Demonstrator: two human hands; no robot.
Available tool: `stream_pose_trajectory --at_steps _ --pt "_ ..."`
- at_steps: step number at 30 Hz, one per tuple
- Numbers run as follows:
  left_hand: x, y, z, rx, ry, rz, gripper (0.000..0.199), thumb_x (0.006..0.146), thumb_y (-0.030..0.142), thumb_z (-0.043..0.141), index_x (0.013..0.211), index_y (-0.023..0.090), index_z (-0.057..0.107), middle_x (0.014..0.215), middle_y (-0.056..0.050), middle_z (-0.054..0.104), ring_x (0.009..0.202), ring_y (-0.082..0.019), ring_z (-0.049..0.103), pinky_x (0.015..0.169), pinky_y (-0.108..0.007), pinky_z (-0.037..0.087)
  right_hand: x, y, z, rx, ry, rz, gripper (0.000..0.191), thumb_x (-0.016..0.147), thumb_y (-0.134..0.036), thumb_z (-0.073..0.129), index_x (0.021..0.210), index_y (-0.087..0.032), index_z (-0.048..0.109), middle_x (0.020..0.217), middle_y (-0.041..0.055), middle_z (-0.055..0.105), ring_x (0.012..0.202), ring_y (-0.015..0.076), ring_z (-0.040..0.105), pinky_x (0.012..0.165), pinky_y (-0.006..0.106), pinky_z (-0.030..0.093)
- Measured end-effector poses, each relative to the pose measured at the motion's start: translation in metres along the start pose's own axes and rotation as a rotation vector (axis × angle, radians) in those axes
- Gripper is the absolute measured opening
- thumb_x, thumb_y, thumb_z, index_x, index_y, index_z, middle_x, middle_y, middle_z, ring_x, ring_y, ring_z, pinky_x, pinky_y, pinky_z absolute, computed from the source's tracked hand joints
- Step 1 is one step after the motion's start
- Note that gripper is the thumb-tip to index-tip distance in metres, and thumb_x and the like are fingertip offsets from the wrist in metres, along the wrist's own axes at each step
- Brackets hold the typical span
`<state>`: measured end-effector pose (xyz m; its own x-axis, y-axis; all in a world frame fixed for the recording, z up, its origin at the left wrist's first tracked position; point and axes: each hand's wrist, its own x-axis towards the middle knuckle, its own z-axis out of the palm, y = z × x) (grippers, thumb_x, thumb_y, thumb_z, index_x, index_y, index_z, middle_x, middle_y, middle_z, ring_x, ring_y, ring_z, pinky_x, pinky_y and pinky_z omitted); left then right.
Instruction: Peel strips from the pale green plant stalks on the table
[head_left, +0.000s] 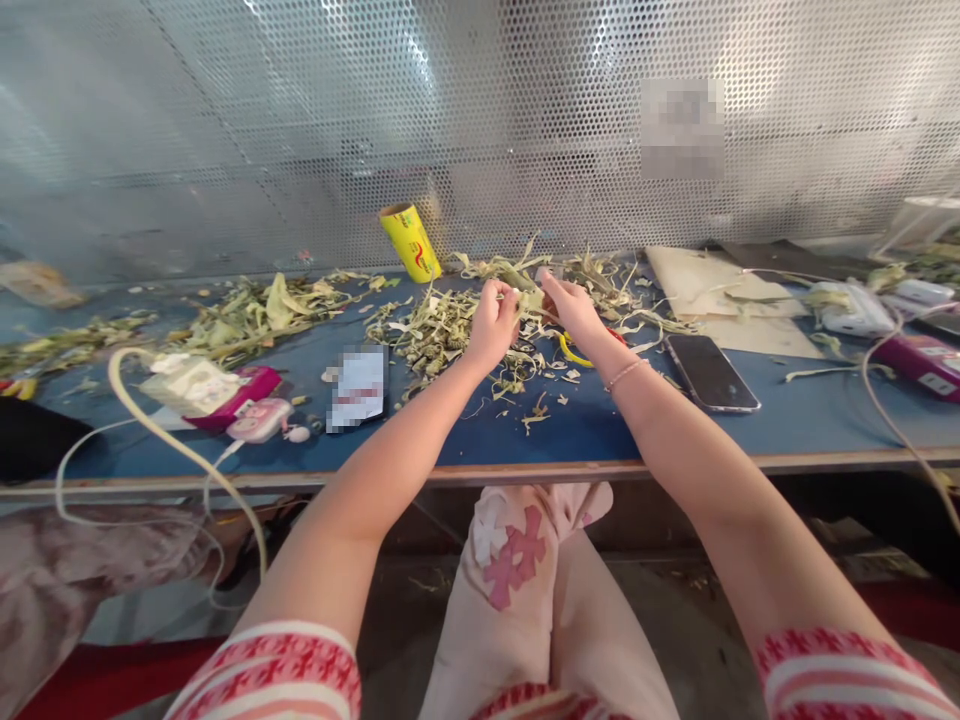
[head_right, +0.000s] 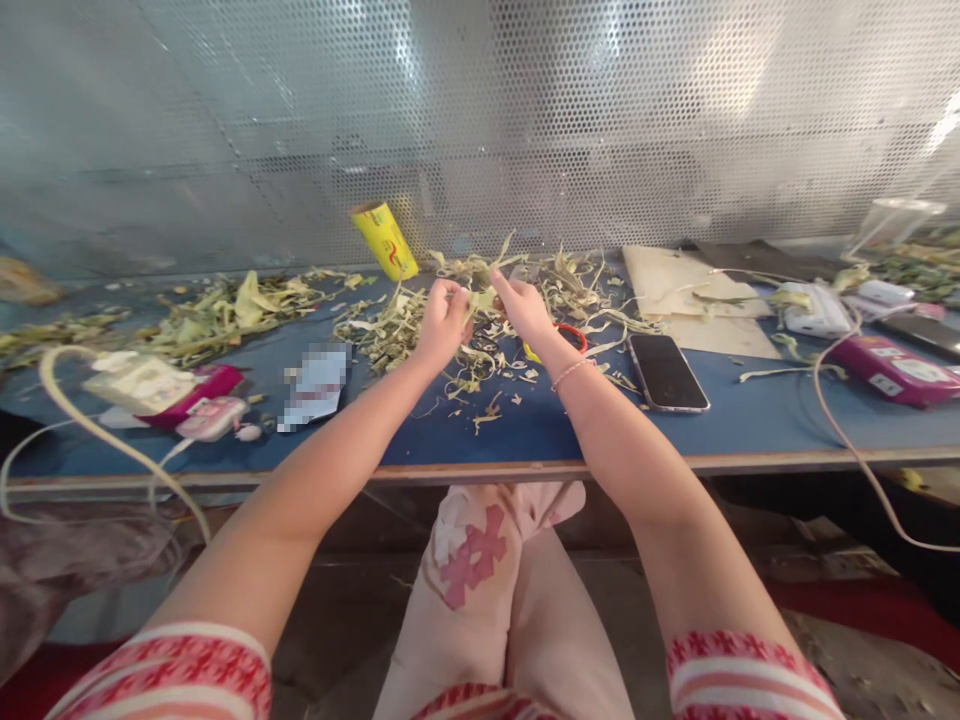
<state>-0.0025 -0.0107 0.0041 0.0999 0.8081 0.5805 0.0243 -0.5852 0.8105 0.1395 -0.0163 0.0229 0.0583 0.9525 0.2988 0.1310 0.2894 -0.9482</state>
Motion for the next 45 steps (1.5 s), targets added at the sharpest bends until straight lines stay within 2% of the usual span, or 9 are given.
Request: stream_pose_trajectory --at_steps 4,8,11,15,18,22,29,40,45 --pt "0.0 0.003 -0.002 -0.024 0.024 -0.053 0.019 0.089 0.041 0.051 0.086 0.023 0.044 0.05 0.007 0.039 0.046 -0.008 0.042 0.05 -0.022 0.036 0.003 0.003 -0.004 -0.051 -0.072 0.056 0.054 0.083 -0.065 0.042 0.062 -0.018 0.056 0.059 0.0027 0.055 0.058 0.0146 0.057 0.061 0.03 0.046" --pt "-0.002 0.005 0.0 -0.069 0.031 -0.112 0.021 0.086 0.041 0.055 0.084 0.022 0.045 0.052 0.006 0.042 0.047 -0.008 0.044 0.05 -0.021 0.036 0.001 0.002 0.0 -0.18 -0.067 -0.076 0.045 0.084 -0.057 0.049 0.059 -0.019 0.049 0.053 -0.0016 0.05 0.052 0.0112 0.051 0.056 0.026 0.039" --pt "-0.004 0.006 0.004 -0.166 -0.005 -0.169 0.027 0.086 0.047 0.053 0.082 0.022 0.044 0.05 0.007 0.044 0.041 -0.007 0.043 0.046 -0.021 0.034 -0.004 -0.002 0.005 -0.256 0.004 -0.193 0.038 0.087 -0.046 0.049 0.06 -0.02 0.042 0.051 -0.0039 0.046 0.05 0.0093 0.043 0.054 0.024 0.033" --pt "-0.006 0.011 0.01 -0.367 -0.009 -0.311 0.035 0.085 0.053 0.052 0.075 0.021 0.041 0.049 0.007 0.045 0.04 -0.007 0.044 0.045 -0.021 0.037 -0.009 -0.004 0.01 -0.268 0.056 -0.324 0.029 0.089 -0.036 0.047 0.065 -0.021 0.041 0.053 -0.0047 0.043 0.054 0.0094 0.042 0.056 0.024 0.032" --pt "-0.007 0.017 0.012 -0.406 -0.03 -0.377 0.034 0.083 0.05 0.056 0.074 0.02 0.043 0.046 0.008 0.044 0.04 -0.007 0.044 0.047 -0.021 0.04 -0.008 -0.001 0.013 -0.24 0.053 -0.359 0.024 0.088 -0.033 0.047 0.068 -0.021 0.041 0.056 -0.0049 0.042 0.055 0.0097 0.042 0.055 0.024 0.031" --pt "-0.008 0.021 0.012 -0.406 0.055 -0.378 0.024 0.084 0.04 0.058 0.078 0.021 0.045 0.048 0.008 0.045 0.044 -0.008 0.048 0.053 -0.021 0.044 -0.005 0.005 0.015 -0.186 0.024 -0.368 0.021 0.087 -0.034 0.05 0.072 -0.022 0.042 0.058 -0.0058 0.04 0.055 0.009 0.039 0.054 0.024 0.03" --pt "-0.006 0.018 0.011 -0.324 0.129 -0.408 0.021 0.091 0.032 0.046 0.074 0.021 0.041 0.049 0.005 0.044 0.051 -0.012 0.057 0.059 -0.026 0.049 -0.011 0.005 0.019 -0.229 0.043 -0.364 0.021 0.087 -0.029 0.049 0.069 -0.022 0.041 0.055 -0.0057 0.041 0.053 0.0092 0.04 0.053 0.024 0.031" --pt "0.005 0.001 0.007 -0.076 0.293 -0.4 0.024 0.094 0.046 0.035 0.089 0.022 0.039 0.052 0.007 0.045 0.04 -0.01 0.05 0.049 -0.023 0.044 -0.022 -0.007 0.026 -0.267 0.008 -0.324 0.027 0.087 -0.029 0.051 0.064 -0.022 0.039 0.048 -0.0072 0.042 0.045 0.0092 0.046 0.055 0.026 0.037" --pt "0.011 -0.001 -0.001 -0.106 0.343 -0.385 0.025 0.093 0.046 0.036 0.089 0.022 0.04 0.052 0.007 0.046 0.036 -0.008 0.045 0.044 -0.022 0.04 -0.024 -0.009 0.027 -0.217 0.021 -0.296 0.026 0.088 -0.034 0.051 0.066 -0.022 0.043 0.044 -0.0079 0.041 0.043 0.0098 0.046 0.054 0.026 0.038"
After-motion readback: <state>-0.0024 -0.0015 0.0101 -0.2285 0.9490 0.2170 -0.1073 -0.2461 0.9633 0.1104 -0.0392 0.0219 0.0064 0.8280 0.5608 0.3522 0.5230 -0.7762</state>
